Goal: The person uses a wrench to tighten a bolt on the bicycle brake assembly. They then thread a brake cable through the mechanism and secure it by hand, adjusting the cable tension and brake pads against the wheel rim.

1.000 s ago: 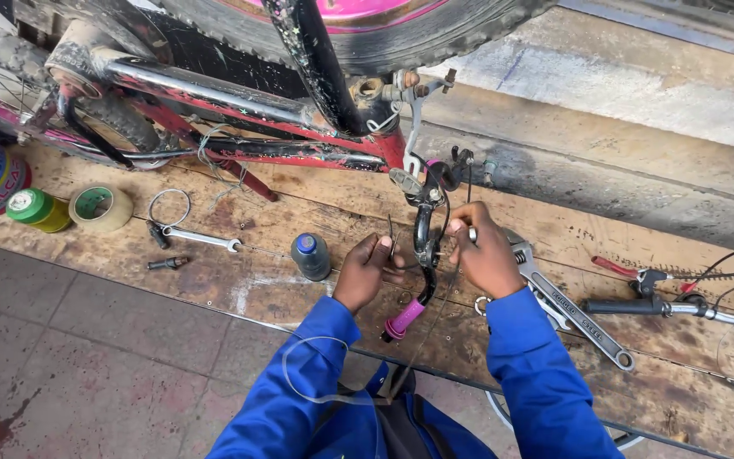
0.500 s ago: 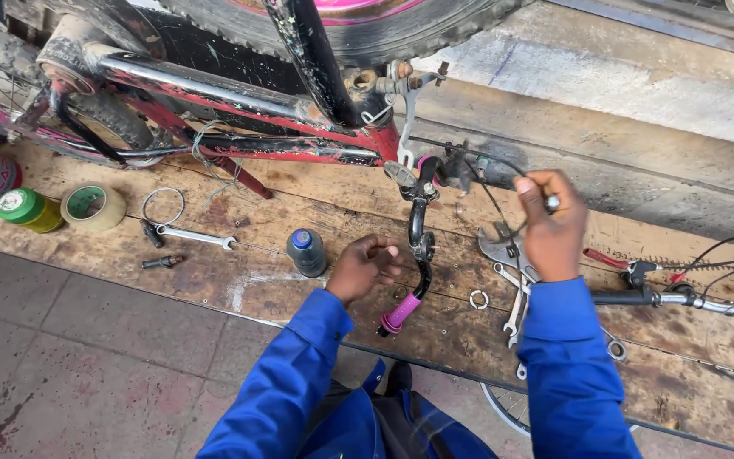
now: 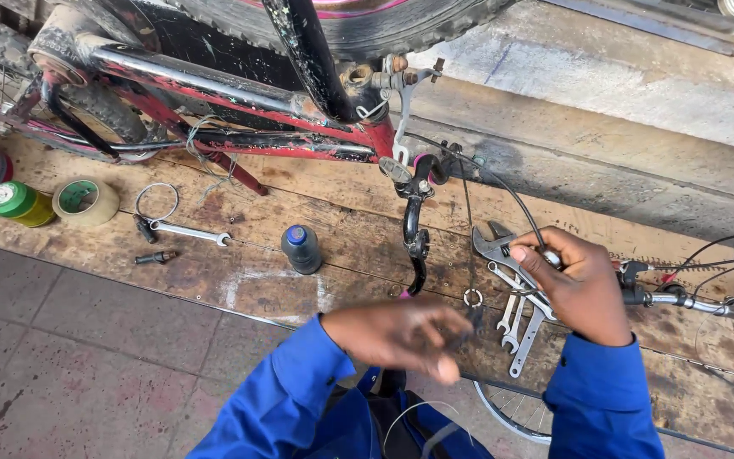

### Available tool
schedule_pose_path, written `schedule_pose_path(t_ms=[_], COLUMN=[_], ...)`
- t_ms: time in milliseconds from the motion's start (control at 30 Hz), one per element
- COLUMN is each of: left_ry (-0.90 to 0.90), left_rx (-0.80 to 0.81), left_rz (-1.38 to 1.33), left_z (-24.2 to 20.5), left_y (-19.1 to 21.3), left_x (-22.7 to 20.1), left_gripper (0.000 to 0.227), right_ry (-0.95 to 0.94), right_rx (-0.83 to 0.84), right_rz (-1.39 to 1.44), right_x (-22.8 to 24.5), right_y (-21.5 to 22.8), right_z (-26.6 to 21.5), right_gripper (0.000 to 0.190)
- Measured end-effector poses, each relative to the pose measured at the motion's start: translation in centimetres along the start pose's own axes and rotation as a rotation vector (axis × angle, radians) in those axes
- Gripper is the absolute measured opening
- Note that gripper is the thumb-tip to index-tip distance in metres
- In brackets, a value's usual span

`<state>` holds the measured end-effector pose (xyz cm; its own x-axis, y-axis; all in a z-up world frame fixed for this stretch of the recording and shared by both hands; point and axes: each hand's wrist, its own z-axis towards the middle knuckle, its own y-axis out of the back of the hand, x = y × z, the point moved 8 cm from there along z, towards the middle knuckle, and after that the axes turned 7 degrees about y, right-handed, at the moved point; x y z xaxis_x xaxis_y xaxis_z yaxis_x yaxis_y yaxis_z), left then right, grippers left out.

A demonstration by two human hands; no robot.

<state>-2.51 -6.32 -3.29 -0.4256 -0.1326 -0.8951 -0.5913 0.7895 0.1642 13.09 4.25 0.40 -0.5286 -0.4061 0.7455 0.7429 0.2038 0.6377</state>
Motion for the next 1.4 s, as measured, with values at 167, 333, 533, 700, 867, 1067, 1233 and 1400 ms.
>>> schedule_pose_path(t_ms=[167, 333, 533, 700, 867, 1067, 1233, 1400], left_ry=[-0.114, -0.080, 0.099, 0.032, -0.126, -0.203, -0.109, -0.136], left_rx=[0.011, 0.000, -0.430, -0.500, -0.601, -0.596, -0.592, -0.827], left_rz=[0.199, 0.234, 0.868, 0.799, 0.958, 1.007, 1.025, 0.259], left_z=[0.4, 2.3, 9.6, 3.6, 1.2, 0.6, -2.8, -6.5], left_y=[-3.1, -7.2, -5.5, -1.8, -3.6, -2.6, 1.3, 3.1], left_x=[-2.2, -0.7, 15.7, 17.4, 20.1, 22.8, 21.7, 21.1], left_gripper=[0.109, 0.092, 0.040, 0.055, 0.066, 0.033, 0.044, 0.018], right_ry=[-0.012, 0.009, 0.042, -0.108, -0.293, -0.341, -0.340, -0.382], right_rx=[-0.033, -0.115, -0.258, -0.359, -0.405, -0.390, -0.398, -0.364], right_rz=[0.099, 0.112, 0.268, 0.513, 0.805, 0.949, 0.991, 1.025], right_x=[-0.4, -0.9, 1.4, 2.1, -0.8, -3.0, -3.8, -4.0], right_y=[0.5, 1.4, 1.7, -1.1, -7.3, -13.0, -14.8, -14.5], right_z=[0.0, 0.9, -0.4, -2.6, -4.2, -5.0, -4.4, -4.2], right_gripper=[0.024, 0.030, 0.020, 0.023, 0.024, 0.026, 0.026, 0.027])
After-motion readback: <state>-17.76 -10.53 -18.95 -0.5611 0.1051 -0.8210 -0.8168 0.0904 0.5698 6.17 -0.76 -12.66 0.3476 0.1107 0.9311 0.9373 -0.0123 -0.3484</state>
